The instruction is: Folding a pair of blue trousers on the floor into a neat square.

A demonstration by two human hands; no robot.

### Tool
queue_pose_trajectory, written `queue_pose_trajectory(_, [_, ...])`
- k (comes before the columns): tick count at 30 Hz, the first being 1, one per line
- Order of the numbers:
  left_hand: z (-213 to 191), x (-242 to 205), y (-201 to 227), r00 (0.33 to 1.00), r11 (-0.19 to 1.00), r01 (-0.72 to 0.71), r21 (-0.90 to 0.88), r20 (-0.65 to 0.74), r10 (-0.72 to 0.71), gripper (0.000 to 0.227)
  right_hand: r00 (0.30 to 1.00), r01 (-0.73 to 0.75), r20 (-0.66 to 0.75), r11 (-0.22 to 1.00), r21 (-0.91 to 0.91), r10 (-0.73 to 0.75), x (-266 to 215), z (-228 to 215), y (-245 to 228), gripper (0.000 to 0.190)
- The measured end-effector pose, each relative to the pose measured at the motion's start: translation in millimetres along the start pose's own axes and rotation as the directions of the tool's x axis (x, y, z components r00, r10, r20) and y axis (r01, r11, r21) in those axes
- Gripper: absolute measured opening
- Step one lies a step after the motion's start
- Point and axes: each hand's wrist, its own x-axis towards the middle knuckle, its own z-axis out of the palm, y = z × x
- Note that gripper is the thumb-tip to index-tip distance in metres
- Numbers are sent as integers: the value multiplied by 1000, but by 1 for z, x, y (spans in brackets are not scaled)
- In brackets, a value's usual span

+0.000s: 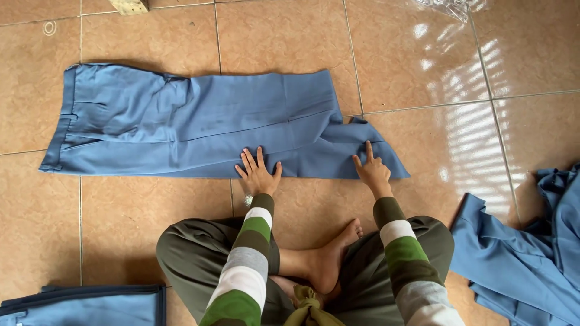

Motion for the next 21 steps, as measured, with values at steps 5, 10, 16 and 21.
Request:
queue_pose_trajectory(5, [2,0,1,999,1000,2,-13,-46,-3,86,960,64,-262,991,-121,-94,29,-4,6,51])
queue_pose_trajectory(10, [6,1,-1,996,1000,-6,-14,-88,5,86,915,263,-370,934,240,-162,63,-14,-14,58])
queue_pose_trajectory(16, [9,2,-2,997,999,-3,-41,-74,0,86,844,516,-374,771,373,-384,52,-23,-103,58])
queue_pose_trajectory(21, [12,2,-4,997,1000,-7,-18,-73,5,79,942,330,22,937,112,-334,54,1,-146,124])
